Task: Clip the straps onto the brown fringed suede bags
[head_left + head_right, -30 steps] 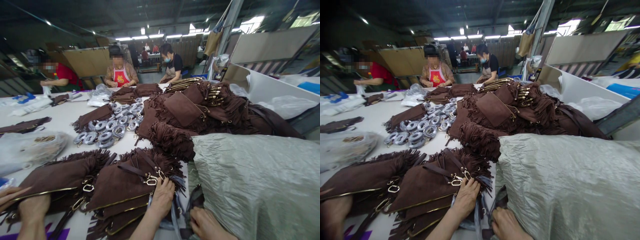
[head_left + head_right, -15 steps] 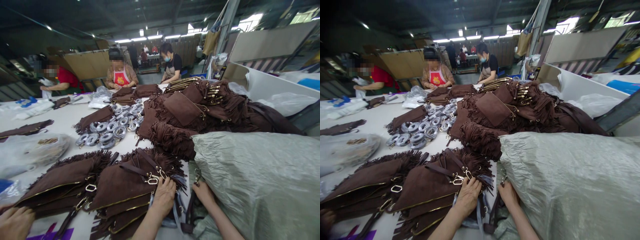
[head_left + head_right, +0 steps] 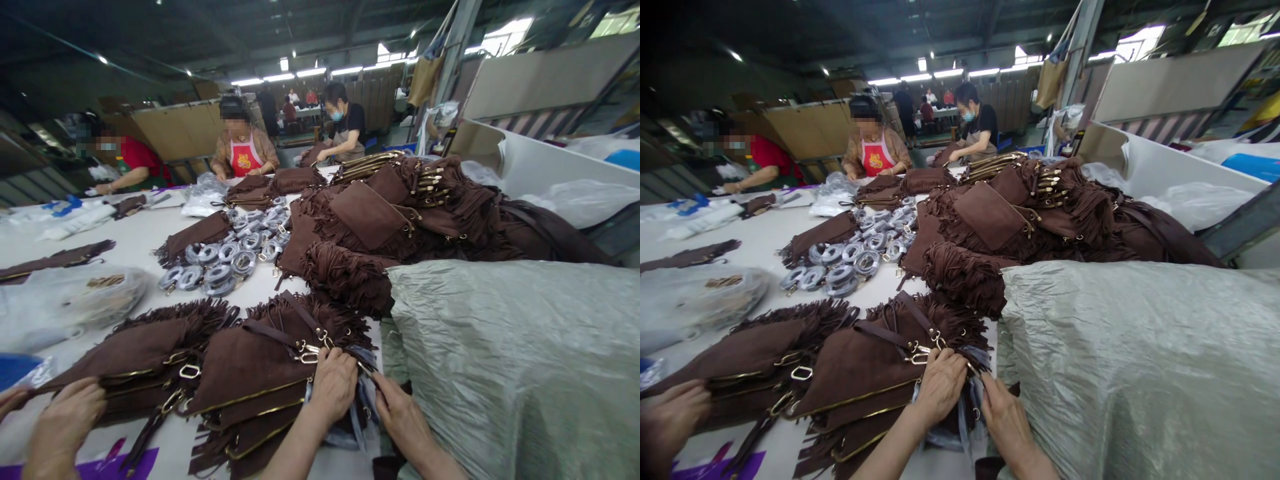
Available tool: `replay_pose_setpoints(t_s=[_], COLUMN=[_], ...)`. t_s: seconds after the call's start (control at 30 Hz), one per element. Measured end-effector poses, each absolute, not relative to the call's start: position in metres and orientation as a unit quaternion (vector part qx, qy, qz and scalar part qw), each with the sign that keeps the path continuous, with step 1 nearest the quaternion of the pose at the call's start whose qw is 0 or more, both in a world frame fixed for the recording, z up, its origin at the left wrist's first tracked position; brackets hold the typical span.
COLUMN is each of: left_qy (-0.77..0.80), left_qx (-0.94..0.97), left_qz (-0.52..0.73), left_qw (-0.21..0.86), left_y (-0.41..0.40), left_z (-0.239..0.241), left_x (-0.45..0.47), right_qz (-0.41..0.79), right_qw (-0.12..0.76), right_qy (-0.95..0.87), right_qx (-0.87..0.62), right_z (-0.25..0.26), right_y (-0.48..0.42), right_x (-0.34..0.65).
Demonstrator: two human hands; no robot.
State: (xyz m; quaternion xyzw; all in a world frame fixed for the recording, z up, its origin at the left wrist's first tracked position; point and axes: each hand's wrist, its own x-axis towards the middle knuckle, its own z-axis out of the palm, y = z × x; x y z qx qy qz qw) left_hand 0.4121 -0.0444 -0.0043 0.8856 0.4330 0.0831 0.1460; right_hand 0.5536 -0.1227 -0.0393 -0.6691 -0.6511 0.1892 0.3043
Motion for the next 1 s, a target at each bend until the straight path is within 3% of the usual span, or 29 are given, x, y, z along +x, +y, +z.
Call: replay_pose_setpoints(t_s=[0.17, 0.3, 0.43, 0.63, 1.0], left_qy=[0.446, 0.442, 0.445, 0.446, 0.441], left_qx=[0.879, 0.881, 0.878, 0.874, 0.874], left_qz=[0.035, 0.019, -0.004, -0.027, -0.048], left_qw=[0.166, 0.171, 0.176, 0.190, 0.199], left_y=[-0.038, -0.035, -0.035, -0.033, -0.032], left_z=[0.003, 0.006, 0.004, 0.005, 0.006], left_x=[0.415, 0.416, 0.416, 0.415, 0.414], right_qz=[0.035, 0.005, 0.058, 0.216, 0.316], right_qw=[0.257, 0.235, 0.238, 0.324, 0.214], right_qy=[-0.709, -0.732, -0.716, -0.690, -0.671], right_qx=[-0.656, -0.639, -0.653, -0.610, -0.636], right_z=[-0.048, -0.046, -0.044, -0.040, -0.030], right_y=[-0.130, -0.132, -0.133, -0.124, -0.113], right_x=[0.552, 0.552, 0.547, 0.534, 0.519])
